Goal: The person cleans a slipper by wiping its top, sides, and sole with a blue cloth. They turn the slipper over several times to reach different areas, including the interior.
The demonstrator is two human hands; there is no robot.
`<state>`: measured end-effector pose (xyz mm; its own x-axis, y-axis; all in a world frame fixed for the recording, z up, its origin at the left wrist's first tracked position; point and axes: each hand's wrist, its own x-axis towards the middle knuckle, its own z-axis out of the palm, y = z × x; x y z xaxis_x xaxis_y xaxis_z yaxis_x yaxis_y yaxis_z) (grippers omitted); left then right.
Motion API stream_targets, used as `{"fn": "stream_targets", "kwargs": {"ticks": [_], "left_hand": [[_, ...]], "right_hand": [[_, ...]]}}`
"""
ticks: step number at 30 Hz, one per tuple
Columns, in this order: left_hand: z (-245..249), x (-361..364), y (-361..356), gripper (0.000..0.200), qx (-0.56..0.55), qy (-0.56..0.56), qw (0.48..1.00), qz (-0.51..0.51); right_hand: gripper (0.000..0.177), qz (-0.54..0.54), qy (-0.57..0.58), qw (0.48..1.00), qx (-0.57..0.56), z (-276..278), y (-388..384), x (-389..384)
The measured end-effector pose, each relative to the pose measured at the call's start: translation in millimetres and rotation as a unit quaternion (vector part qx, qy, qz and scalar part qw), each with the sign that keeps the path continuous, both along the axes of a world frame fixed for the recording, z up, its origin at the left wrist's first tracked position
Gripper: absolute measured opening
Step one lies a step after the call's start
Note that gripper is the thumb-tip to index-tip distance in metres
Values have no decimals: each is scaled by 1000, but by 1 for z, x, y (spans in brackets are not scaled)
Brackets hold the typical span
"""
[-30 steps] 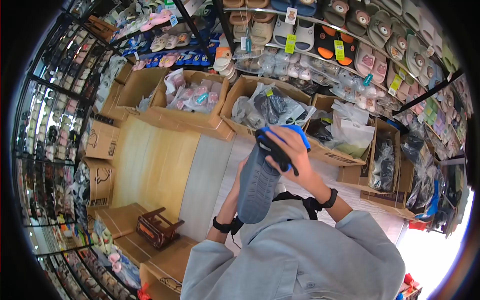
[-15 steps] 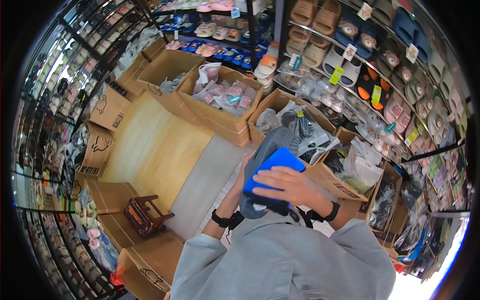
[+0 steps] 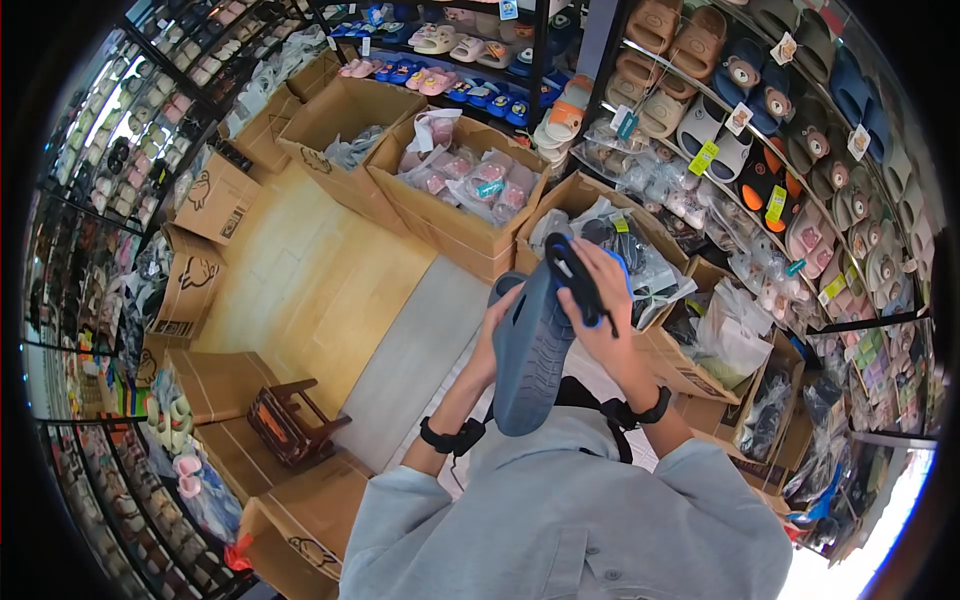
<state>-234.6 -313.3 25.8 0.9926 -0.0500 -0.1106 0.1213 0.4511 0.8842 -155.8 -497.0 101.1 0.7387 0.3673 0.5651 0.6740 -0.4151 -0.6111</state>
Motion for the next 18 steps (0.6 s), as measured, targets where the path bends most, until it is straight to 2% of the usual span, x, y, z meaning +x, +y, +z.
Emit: {"fn": "stream_targets", "kwargs": {"ticks": [4,6,8,10,11,12,14,15,17,18], "left_hand": [[-38,-9,2,61,74,-11,993,96],[-65,4,19,64,90,-45,993,59],[-71,6,22,67,55,-91,990,88],[0,12,14,59,114,-111,982,106],[-2,14,15,56,133,-92,981,106],[-4,17,16,54,151,-73,980,106],[-27,22,24,49,163,-46,982,87],[-26,25,24,48,107,-22,989,95],[-21,37,24,46,-5,20,994,109],[-11,40,19,42,39,8,993,115]], "right_hand": [[63,85,-69,993,-42,1,13,-20],[66,145,-98,980,-91,1,15,-32],[66,221,-106,963,-110,4,15,-40],[62,288,-123,940,-136,-1,9,-41],[60,322,-131,926,-149,-4,5,-38],[56,331,-162,913,-177,-5,0,-30],[59,324,-143,922,-157,-12,-10,-8],[60,321,-133,926,-147,-16,-12,2],[59,243,-133,957,-87,-29,-12,25],[59,219,-115,968,-33,-33,-8,36]]}}
